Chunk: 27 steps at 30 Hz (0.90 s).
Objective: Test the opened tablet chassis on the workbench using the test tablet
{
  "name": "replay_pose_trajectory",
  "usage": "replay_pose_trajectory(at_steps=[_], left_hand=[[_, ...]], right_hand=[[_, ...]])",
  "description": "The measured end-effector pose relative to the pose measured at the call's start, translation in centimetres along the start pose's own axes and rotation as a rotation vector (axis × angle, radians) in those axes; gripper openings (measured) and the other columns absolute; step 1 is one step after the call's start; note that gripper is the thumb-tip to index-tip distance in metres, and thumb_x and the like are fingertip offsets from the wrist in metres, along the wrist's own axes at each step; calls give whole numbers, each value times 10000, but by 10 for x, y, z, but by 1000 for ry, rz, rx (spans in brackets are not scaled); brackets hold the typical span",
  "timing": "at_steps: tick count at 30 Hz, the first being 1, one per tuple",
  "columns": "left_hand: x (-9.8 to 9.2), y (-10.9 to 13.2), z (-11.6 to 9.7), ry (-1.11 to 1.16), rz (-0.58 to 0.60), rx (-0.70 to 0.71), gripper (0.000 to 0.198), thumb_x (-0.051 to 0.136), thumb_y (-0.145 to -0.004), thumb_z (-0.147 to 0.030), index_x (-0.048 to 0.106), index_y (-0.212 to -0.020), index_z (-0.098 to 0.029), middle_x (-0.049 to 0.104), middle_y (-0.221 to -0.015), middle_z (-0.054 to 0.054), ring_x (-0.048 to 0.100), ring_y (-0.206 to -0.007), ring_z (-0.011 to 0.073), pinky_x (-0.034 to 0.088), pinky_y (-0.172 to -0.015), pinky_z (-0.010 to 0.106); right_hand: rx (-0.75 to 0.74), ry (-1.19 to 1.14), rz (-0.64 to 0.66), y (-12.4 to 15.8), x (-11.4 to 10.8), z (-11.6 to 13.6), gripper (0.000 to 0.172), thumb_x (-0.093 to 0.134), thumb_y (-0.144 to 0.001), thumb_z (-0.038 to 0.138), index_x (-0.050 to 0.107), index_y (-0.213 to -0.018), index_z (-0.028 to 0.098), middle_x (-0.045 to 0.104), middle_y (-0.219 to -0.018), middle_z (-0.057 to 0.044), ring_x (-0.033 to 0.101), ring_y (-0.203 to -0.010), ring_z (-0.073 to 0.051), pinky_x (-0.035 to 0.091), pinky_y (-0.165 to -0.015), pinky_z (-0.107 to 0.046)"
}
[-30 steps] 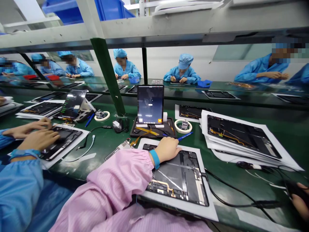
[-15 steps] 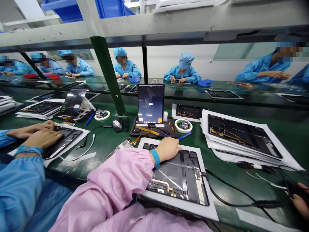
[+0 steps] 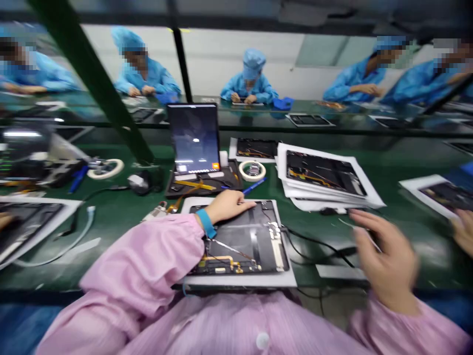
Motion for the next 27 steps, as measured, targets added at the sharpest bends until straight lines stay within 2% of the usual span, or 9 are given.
replay_pose_trajectory(at_steps=[3, 5, 8, 13, 17, 19, 21, 24, 27], left_hand=[[4, -3, 5, 19, 32, 3, 539, 427, -834, -650, 539, -611, -172, 544, -588, -3, 450, -541, 125, 254, -526, 249], [5, -3, 7, 18, 58, 13, 539, 433, -820, -666, 542, -626, -175, 557, -609, -3, 449, -550, 127, 242, -530, 249], [6, -2, 6, -2, 95, 29, 565, 420, -811, -691, 541, -605, -180, 563, -612, -2, 447, -545, 129, 226, -525, 254], [10, -2, 6, -49, 134, 37, 579, 416, -807, -708, 561, -594, -190, 577, -604, 0, 461, -544, 139, 215, -528, 262], [12, -2, 9, -51, 145, 27, 589, 403, -802, -725, 581, -610, -197, 588, -612, 4, 475, -558, 149, 210, -528, 264], [12, -3, 10, -42, 149, 19, 594, 402, -798, -731, 585, -609, -197, 586, -608, 5, 473, -554, 150, 206, -526, 264], [12, -3, 12, -38, 159, 13, 595, 408, -795, -732, 590, -608, -197, 584, -603, 5, 473, -552, 150, 207, -528, 264], [13, -4, 12, -46, 162, 1, 592, 415, -792, -731, 613, -629, -197, 585, -607, 8, 480, -563, 152, 217, -540, 261], [13, -4, 12, -57, 163, -4, 597, 418, -784, -737, 621, -640, -194, 579, -607, 9, 479, -567, 152, 217, -541, 261]], right_hand=[[88, -342, 522, -1, 48, 28, 260, 450, -936, 409, 609, -1015, 220, 659, -948, -89, 620, -861, -214, 486, -750, -350], [192, -463, 760, -3, 74, 40, 265, 455, -927, 429, 593, -938, 203, 626, -752, -34, 578, -667, -161, 451, -606, -280], [353, -601, 967, -4, 95, 45, 329, 470, -897, 490, 531, -803, 181, 451, -539, 44, 406, -474, -96, 304, -455, -214], [499, -865, 1215, 3, 106, 42, 415, 526, -835, 571, 507, -730, 170, 297, -445, 98, 232, -387, -52, 142, -391, -194], [599, -908, 1198, 8, 101, 26, 404, 559, -829, 550, 522, -705, 168, 298, -383, 98, 211, -339, -47, 119, -357, -190], [687, -891, 1037, 7, 87, 10, 392, 553, -847, 531, 525, -696, 171, 262, -362, 103, 175, -320, -45, 104, -345, -191], [761, -884, 761, 2, 65, -5, 343, 542, -873, 502, 552, -764, 177, 279, -373, 98, 176, -314, -51, 113, -333, -194], [707, -959, 393, -3, 33, -7, 322, 502, -899, 512, 585, -971, 209, 537, -571, 0, 455, -433, -116, 256, -331, -206], [583, -941, 470, 2, 39, 16, 323, 504, -904, 492, 612, -1003, 205, 616, -765, -56, 561, -600, -150, 375, -397, -226]])
Point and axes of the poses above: each hand's wrist, its own y-axis away from the middle knuckle, its own x-axis out of the palm, z = x × y, the point moved 4 cm from there along -y, towards the middle knuckle
